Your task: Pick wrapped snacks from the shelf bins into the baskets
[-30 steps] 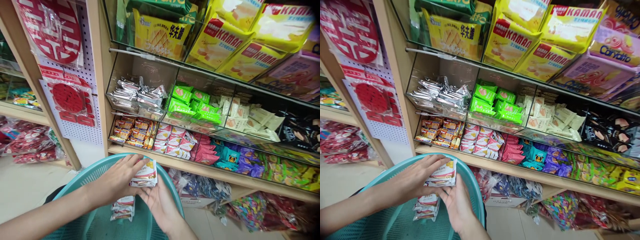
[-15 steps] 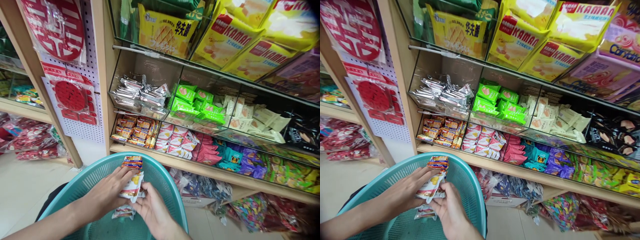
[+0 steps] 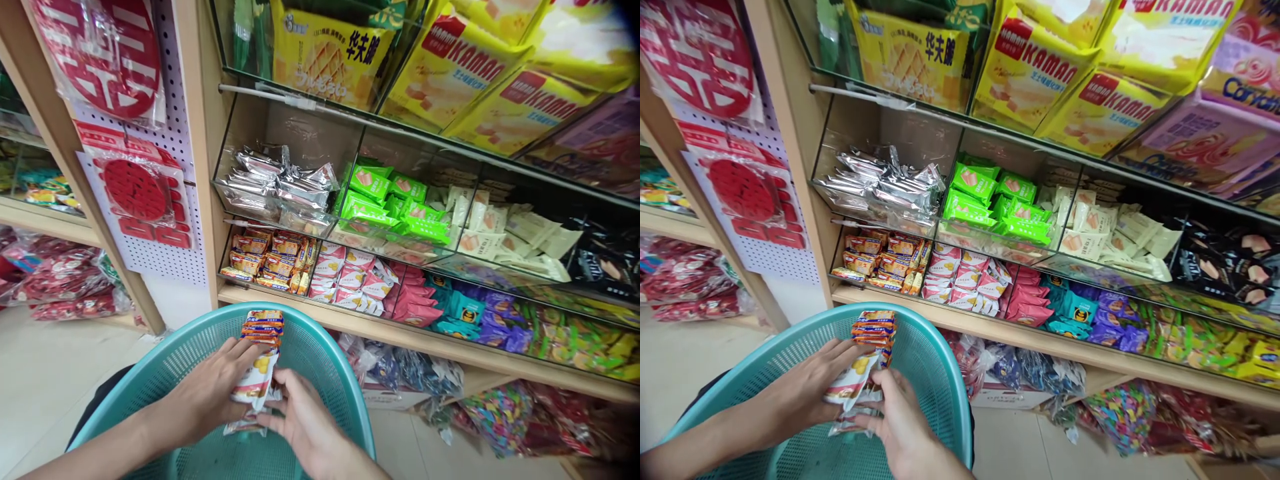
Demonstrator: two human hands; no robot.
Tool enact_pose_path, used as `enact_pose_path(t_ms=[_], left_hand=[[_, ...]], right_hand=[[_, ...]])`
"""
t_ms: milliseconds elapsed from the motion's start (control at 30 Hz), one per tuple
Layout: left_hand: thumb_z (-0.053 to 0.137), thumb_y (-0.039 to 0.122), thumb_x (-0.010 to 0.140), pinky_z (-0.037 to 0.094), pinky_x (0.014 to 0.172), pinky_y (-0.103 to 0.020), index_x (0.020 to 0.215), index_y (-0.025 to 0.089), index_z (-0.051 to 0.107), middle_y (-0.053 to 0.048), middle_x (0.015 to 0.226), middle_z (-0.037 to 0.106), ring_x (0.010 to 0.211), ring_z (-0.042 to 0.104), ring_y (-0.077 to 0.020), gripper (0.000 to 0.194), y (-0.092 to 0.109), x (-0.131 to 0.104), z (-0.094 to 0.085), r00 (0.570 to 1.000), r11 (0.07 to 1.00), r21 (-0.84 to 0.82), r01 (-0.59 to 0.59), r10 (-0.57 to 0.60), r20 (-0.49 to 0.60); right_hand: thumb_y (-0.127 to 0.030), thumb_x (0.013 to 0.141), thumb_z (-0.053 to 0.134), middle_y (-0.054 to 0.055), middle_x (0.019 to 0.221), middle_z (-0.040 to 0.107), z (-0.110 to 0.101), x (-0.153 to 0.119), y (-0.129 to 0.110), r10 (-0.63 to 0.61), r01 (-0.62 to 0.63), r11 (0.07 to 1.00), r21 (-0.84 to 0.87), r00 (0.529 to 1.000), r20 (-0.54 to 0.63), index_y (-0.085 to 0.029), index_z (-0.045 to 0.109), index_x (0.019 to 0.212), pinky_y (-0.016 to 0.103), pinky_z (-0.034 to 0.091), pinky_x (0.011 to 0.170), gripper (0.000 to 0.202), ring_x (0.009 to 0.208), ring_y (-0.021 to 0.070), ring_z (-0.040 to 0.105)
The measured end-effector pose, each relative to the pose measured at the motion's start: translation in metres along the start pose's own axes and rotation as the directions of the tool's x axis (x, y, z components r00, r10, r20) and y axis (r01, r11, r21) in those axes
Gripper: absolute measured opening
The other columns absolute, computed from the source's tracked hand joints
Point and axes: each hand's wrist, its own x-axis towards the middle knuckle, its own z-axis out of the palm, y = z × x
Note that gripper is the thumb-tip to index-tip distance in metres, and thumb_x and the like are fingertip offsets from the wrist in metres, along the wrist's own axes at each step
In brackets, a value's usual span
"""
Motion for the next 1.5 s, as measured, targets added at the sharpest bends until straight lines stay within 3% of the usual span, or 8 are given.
enact_pose_path(t_ms=[67, 233, 467, 800, 1067, 1200, 1367, 1500], left_hand=[[0.060, 0.014, 0.070, 0.047, 0.087, -0.040, 0.129, 0.023, 0.043, -0.006, 0.115, 0.057, 0.100, 0.053, -0.0248, 0.062, -0.006, 0.000, -0.005, 1.000, 1.000, 0.015, 0.003, -0.003, -0.007], [0.058, 0.021, 0.074, 0.045, 0.091, -0.040, 0.131, 0.023, 0.043, -0.009, 0.122, 0.056, 0.111, 0.051, -0.0282, 0.059, -0.024, -0.001, -0.014, 0.994, 0.996, 0.068, 0.058, -0.051, -0.094], [0.055, 0.013, 0.066, 0.044, 0.091, -0.043, 0.127, 0.019, 0.045, -0.008, 0.121, 0.055, 0.106, 0.051, -0.0281, 0.063, -0.012, 0.010, -0.001, 0.994, 0.996, 0.049, 0.074, -0.078, 0.075], [0.057, 0.013, 0.064, 0.040, 0.096, -0.043, 0.129, 0.020, 0.046, -0.009, 0.121, 0.054, 0.111, 0.046, -0.0277, 0.066, -0.015, 0.025, 0.022, 0.995, 0.986, 0.153, 0.069, -0.079, 0.062], [0.056, 0.008, 0.064, 0.041, 0.095, -0.045, 0.131, 0.022, 0.044, -0.009, 0.126, 0.053, 0.117, 0.044, -0.0298, 0.070, -0.011, 0.022, 0.026, 0.993, 0.965, 0.244, 0.098, -0.112, 0.046], [0.057, 0.007, 0.064, 0.042, 0.094, -0.045, 0.132, 0.017, 0.044, -0.012, 0.127, 0.053, 0.116, 0.046, -0.0306, 0.070, -0.007, 0.023, 0.023, 0.984, 0.946, 0.294, 0.135, -0.162, 0.072], [0.061, 0.015, 0.072, 0.044, 0.092, -0.045, 0.133, 0.015, 0.044, -0.014, 0.129, 0.052, 0.113, 0.049, -0.0318, 0.063, 0.005, 0.024, 0.017, 0.967, 0.912, 0.352, 0.208, -0.247, 0.068], [0.062, 0.019, 0.076, 0.044, 0.090, -0.044, 0.130, 0.015, 0.047, -0.014, 0.124, 0.055, 0.108, 0.050, -0.0309, 0.057, 0.000, 0.021, 0.020, 0.970, 0.909, 0.361, 0.210, -0.241, 0.042]], right_hand=[[-0.034, 0.075, 0.060, 0.004, 0.090, 0.068, -0.004, -0.002, -0.007, -0.032, 0.028, 0.993, -0.116, 0.999, -0.034, -0.018, 0.059, 0.088, 0.027, 0.050, 0.063, 0.021, 0.078, 0.0163, 0.064], [-0.039, 0.075, 0.062, 0.006, 0.109, 0.061, -0.023, -0.004, -0.021, -0.120, 0.064, 0.949, -0.307, 0.979, -0.167, -0.022, 0.057, 0.104, 0.030, 0.048, 0.072, 0.034, 0.094, 0.0193, 0.059], [-0.035, 0.075, 0.059, 0.007, 0.109, 0.057, -0.030, 0.001, -0.018, -0.096, 0.025, 0.938, -0.346, 0.977, -0.189, -0.022, 0.053, 0.107, 0.033, 0.047, 0.074, 0.035, 0.096, 0.0203, 0.057], [-0.048, 0.077, 0.058, 0.005, 0.111, 0.063, -0.021, 0.003, -0.014, -0.044, 0.004, 0.917, -0.399, 0.995, -0.092, -0.023, 0.057, 0.103, 0.033, 0.041, 0.080, 0.036, 0.100, 0.0198, 0.054], [-0.053, 0.073, 0.062, 0.004, 0.110, 0.064, -0.018, 0.001, -0.012, -0.069, 0.034, 0.912, -0.410, 0.995, -0.071, -0.025, 0.060, 0.103, 0.033, 0.039, 0.081, 0.041, 0.105, 0.0214, 0.054], [-0.053, 0.073, 0.062, 0.004, 0.114, 0.064, -0.017, -0.002, -0.012, -0.059, 0.033, 0.917, -0.398, 0.997, -0.055, -0.026, 0.059, 0.107, 0.035, 0.038, 0.084, 0.044, 0.106, 0.0216, 0.054], [-0.050, 0.078, 0.058, 0.003, 0.120, 0.062, -0.014, -0.008, -0.012, -0.048, 0.036, 0.913, -0.406, 0.999, -0.020, -0.028, 0.056, 0.114, 0.038, 0.036, 0.090, 0.043, 0.108, 0.0205, 0.053], [-0.055, 0.073, 0.061, 0.003, 0.121, 0.061, -0.012, -0.011, -0.009, -0.023, 0.019, 0.918, -0.397, 1.000, -0.004, -0.029, 0.056, 0.113, 0.038, 0.036, 0.090, 0.048, 0.108, 0.0209, 0.054]])
